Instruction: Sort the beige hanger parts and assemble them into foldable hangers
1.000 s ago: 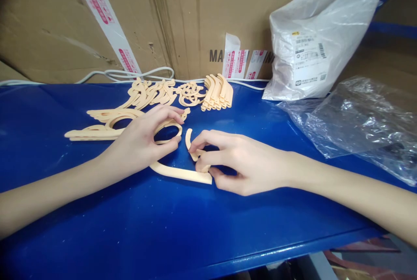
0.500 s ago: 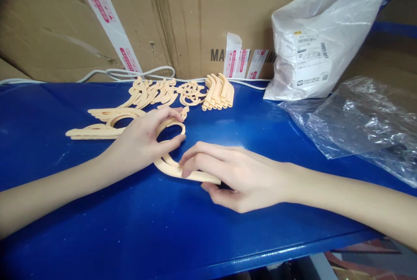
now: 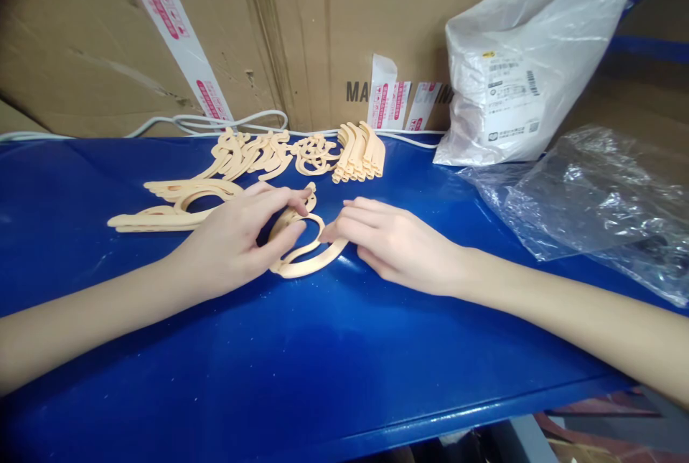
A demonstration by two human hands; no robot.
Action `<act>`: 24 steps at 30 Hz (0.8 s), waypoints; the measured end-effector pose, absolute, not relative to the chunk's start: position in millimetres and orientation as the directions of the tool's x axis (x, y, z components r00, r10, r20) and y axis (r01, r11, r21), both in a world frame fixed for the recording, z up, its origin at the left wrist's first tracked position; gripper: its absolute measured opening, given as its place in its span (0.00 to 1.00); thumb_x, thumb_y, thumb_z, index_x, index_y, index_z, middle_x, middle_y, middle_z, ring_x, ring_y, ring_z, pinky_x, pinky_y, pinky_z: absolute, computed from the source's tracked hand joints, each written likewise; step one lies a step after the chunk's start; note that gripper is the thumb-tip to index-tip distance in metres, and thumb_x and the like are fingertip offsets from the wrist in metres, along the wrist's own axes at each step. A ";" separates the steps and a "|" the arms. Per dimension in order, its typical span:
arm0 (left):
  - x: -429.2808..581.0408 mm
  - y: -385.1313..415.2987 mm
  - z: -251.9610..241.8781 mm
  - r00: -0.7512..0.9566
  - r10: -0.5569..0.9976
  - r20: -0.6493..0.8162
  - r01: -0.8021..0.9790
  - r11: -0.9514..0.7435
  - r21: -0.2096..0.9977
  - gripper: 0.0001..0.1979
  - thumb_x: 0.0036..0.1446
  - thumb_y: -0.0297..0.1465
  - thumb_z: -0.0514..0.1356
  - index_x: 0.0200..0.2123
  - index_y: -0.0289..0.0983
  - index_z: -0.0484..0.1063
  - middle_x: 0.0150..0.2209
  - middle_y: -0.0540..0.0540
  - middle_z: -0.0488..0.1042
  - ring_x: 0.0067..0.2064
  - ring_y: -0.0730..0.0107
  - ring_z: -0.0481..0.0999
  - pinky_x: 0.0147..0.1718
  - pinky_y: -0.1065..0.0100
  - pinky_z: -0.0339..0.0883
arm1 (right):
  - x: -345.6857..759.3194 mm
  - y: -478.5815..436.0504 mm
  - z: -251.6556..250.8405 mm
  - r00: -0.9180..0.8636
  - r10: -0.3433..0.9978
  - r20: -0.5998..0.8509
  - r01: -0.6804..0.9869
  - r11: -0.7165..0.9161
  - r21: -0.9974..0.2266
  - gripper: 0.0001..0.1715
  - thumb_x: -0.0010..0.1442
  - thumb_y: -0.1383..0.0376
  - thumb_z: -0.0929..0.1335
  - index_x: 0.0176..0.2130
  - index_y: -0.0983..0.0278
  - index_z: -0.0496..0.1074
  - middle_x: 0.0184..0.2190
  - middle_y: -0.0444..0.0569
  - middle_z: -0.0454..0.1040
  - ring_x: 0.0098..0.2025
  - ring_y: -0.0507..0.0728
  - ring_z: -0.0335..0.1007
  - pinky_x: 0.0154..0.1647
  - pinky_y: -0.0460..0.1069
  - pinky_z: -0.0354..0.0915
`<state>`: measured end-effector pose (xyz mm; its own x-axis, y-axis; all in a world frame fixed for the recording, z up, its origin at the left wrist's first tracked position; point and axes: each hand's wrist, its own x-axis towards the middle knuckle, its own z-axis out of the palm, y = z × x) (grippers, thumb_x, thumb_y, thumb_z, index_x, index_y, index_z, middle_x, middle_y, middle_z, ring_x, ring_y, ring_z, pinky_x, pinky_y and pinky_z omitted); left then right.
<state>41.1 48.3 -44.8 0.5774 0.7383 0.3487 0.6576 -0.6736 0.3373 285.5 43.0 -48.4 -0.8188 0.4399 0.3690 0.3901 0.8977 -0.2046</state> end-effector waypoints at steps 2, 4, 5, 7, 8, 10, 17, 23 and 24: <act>39.6 49.0 -43.1 0.628 0.710 0.320 0.641 -0.704 0.304 0.11 0.63 0.26 0.48 0.39 0.36 0.69 0.43 0.45 0.77 0.45 0.59 0.73 0.42 0.59 0.66 | 287.1 47.1 -49.6 -0.789 0.465 0.402 0.414 0.885 -0.212 0.16 0.62 0.78 0.60 0.46 0.66 0.69 0.41 0.50 0.74 0.46 0.57 0.69 0.51 0.55 0.67; 38.0 49.5 -42.3 0.672 0.681 0.290 0.636 -0.732 0.245 0.13 0.58 0.20 0.47 0.40 0.36 0.68 0.43 0.45 0.77 0.45 0.59 0.73 0.41 0.60 0.66 | 288.4 49.6 -50.2 -0.766 0.494 0.411 0.434 0.870 -0.235 0.15 0.62 0.78 0.61 0.44 0.65 0.69 0.40 0.50 0.74 0.44 0.57 0.68 0.46 0.53 0.68; 37.5 49.6 -42.2 0.685 0.673 0.279 0.640 -0.739 0.211 0.15 0.55 0.19 0.47 0.41 0.36 0.68 0.43 0.45 0.76 0.45 0.59 0.73 0.40 0.60 0.66 | 288.9 50.2 -50.2 -0.759 0.502 0.413 0.443 0.865 -0.237 0.15 0.63 0.77 0.61 0.45 0.65 0.70 0.40 0.50 0.74 0.44 0.57 0.69 0.45 0.52 0.69; 37.1 49.0 -42.2 0.694 0.666 0.273 0.655 -0.742 0.142 0.16 0.55 0.18 0.48 0.44 0.36 0.68 0.42 0.44 0.76 0.44 0.59 0.73 0.38 0.61 0.66 | 289.4 50.1 -49.8 -0.745 0.516 0.423 0.464 0.856 -0.226 0.14 0.63 0.76 0.61 0.45 0.65 0.70 0.42 0.52 0.74 0.45 0.57 0.69 0.46 0.52 0.68; 37.3 48.5 -42.1 0.694 0.666 0.273 0.665 -0.739 0.109 0.16 0.56 0.18 0.49 0.45 0.35 0.68 0.41 0.43 0.76 0.43 0.59 0.73 0.37 0.62 0.66 | 289.5 49.7 -49.4 -0.735 0.525 0.429 0.481 0.850 -0.217 0.14 0.64 0.75 0.61 0.45 0.65 0.70 0.43 0.53 0.73 0.46 0.57 0.69 0.47 0.52 0.68; 38.1 46.7 -41.5 0.697 0.664 0.272 0.681 -0.731 0.040 0.15 0.59 0.19 0.49 0.47 0.33 0.68 0.40 0.42 0.75 0.42 0.58 0.74 0.36 0.62 0.66 | 289.4 48.4 -48.5 -0.701 0.566 0.434 0.535 0.820 -0.205 0.12 0.64 0.72 0.63 0.45 0.64 0.71 0.42 0.53 0.73 0.45 0.58 0.70 0.45 0.52 0.68; 40.7 29.1 -34.1 0.738 0.602 0.304 0.666 -0.721 -0.189 0.13 0.61 0.21 0.48 0.43 0.31 0.71 0.35 0.40 0.76 0.38 0.55 0.74 0.33 0.59 0.67 | 284.9 42.3 -43.5 -0.657 0.638 0.401 0.631 0.757 -0.172 0.09 0.65 0.67 0.64 0.43 0.65 0.73 0.37 0.51 0.75 0.39 0.57 0.71 0.40 0.52 0.66; 39.4 18.8 -26.9 0.705 0.612 0.358 0.693 -0.702 -0.165 0.09 0.59 0.30 0.55 0.40 0.33 0.71 0.39 0.38 0.77 0.41 0.49 0.75 0.37 0.52 0.70 | 282.8 41.3 -38.5 -0.697 0.621 0.358 0.577 0.782 -0.233 0.18 0.67 0.58 0.64 0.51 0.67 0.70 0.45 0.54 0.76 0.46 0.60 0.72 0.49 0.55 0.65; 38.5 20.7 -26.7 0.698 0.623 0.353 0.695 -0.709 -0.124 0.11 0.59 0.32 0.56 0.42 0.33 0.71 0.42 0.38 0.77 0.43 0.48 0.75 0.39 0.51 0.70 | 283.6 42.3 -38.9 -0.717 0.607 0.342 0.550 0.795 -0.258 0.23 0.66 0.55 0.65 0.54 0.67 0.68 0.49 0.55 0.75 0.50 0.60 0.71 0.52 0.56 0.63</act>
